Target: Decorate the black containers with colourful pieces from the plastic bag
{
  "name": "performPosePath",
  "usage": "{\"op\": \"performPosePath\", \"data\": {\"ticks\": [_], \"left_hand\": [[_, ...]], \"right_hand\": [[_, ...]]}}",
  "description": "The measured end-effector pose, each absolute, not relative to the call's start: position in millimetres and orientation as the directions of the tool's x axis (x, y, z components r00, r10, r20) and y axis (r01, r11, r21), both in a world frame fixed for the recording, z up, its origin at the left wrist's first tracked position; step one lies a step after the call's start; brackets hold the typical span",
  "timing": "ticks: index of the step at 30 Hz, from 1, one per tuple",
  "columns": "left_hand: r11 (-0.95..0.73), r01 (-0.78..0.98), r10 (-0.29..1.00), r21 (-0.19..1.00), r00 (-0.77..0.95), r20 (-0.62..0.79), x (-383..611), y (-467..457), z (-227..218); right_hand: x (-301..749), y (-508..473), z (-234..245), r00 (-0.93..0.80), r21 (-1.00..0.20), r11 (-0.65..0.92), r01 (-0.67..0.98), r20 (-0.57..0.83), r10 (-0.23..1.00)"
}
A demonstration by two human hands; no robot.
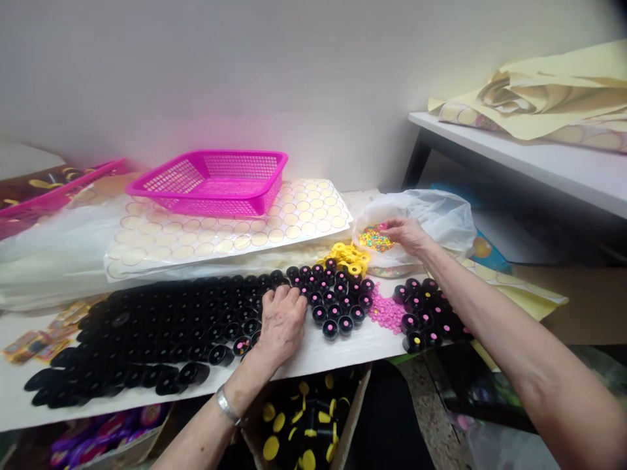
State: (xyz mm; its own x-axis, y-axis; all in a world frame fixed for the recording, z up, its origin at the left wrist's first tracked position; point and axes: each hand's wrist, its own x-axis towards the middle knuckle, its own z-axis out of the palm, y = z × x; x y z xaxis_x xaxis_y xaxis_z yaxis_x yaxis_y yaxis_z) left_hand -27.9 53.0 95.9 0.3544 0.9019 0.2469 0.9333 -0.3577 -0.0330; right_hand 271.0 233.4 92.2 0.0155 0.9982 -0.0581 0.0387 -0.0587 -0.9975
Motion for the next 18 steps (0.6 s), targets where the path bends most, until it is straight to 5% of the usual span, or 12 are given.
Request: {"op": "performPosePath", "data": {"ticks": [8, 14, 18], "left_hand": [[-0.259, 0.781, 0.962, 0.568, 0.156, 0.225, -32.9, 74.2, 124.1], [-0.297, 0.779, 0.953, 0.552, 0.202, 0.226, -6.1, 94.8, 144.0], [-0.355, 0.783, 0.934, 0.511, 0.267, 0.238, 13.2, 103.3, 152.2]], "right_hand": [[247.6, 198.4, 124.6, -0.218, -0.997, 0.070, 0.030, 0.062, 0.974], [204.2, 150.4, 150.1, -0.513, -0.978, 0.197, 0.067, 0.135, 0.848], [196.1, 137.7, 154.9, -0.615, -0.886, 0.435, 0.158, 0.256, 0.746]]}}
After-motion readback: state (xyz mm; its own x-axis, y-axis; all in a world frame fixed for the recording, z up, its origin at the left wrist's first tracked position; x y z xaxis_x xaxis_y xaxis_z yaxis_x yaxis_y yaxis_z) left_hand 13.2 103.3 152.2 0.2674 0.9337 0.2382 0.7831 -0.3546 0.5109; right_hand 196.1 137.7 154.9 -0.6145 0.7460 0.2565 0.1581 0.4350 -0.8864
